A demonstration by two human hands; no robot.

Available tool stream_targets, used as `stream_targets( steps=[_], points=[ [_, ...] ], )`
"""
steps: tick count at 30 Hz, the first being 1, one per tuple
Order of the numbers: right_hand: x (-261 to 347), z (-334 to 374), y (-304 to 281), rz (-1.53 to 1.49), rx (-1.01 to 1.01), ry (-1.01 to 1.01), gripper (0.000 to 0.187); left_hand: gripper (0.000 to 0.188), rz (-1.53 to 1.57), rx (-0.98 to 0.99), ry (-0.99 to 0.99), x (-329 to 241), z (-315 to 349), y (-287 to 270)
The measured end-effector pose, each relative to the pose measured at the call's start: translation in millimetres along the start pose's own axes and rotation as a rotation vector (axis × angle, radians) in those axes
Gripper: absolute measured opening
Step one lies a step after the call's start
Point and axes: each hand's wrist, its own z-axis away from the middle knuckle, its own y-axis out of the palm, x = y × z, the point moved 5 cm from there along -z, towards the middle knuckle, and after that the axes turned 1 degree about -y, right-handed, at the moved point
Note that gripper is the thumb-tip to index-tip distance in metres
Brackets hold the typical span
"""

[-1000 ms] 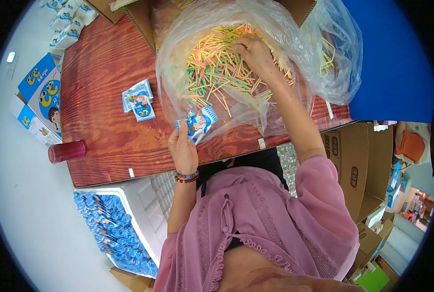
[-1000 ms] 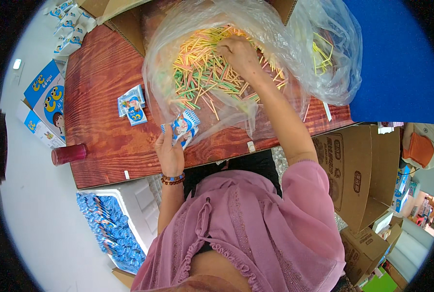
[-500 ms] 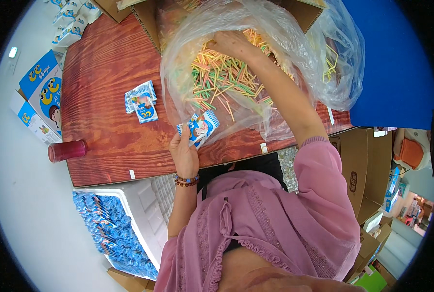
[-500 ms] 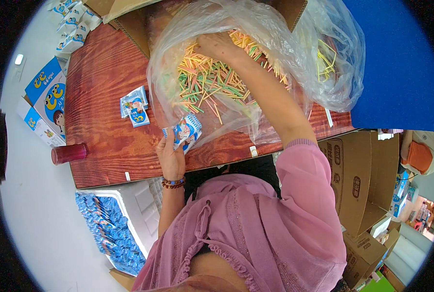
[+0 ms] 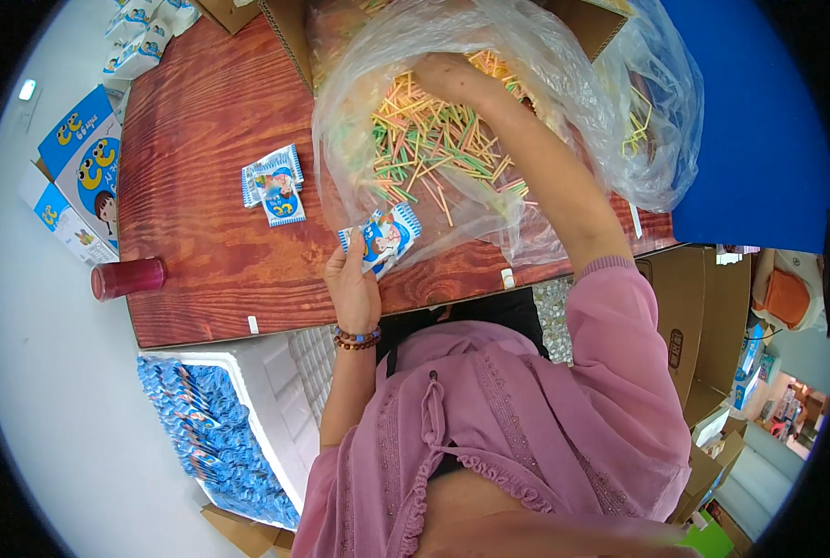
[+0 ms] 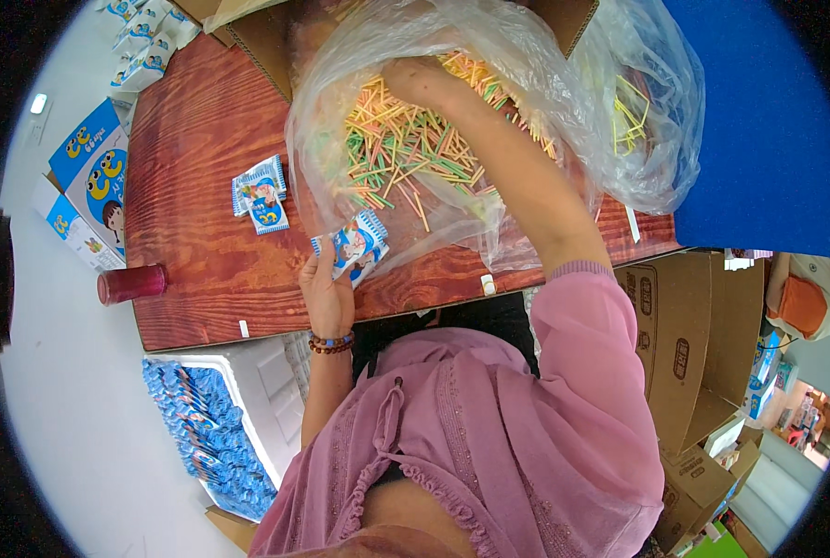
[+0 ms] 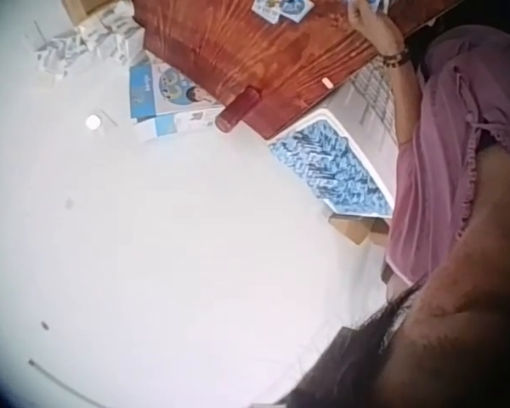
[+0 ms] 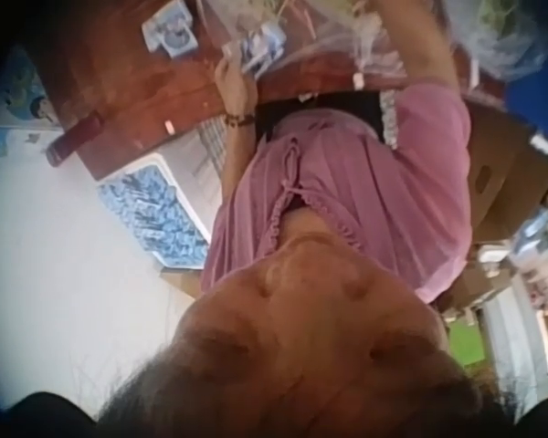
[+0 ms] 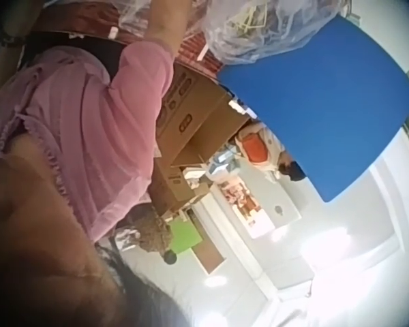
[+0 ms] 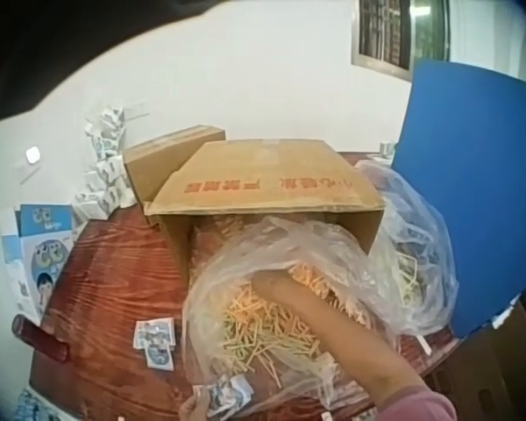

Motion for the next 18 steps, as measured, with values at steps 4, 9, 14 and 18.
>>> stream_targets(
  steps=[4,9,14,18],
  points=[
    [-8,11,-10,-0.115,-0.214,-0.011,0.031,0.021,-0.01,0.011,0.012,-1,-1,2],
    [3,4,-17,-0.075,0.019,0.058,0.043,0.02,-0.013,0.02,0.007,2,-2,7],
    [10,-4,-21,0.066,0.003,-0.082,0.045,0.019,-0.021,0.023,0.001,4,-2,4],
    [13,-8,-18,-0.033,0.122,0.007,0.052,0.019,-0.026,0.028,-0.011,2,-1,6]
  ],
)
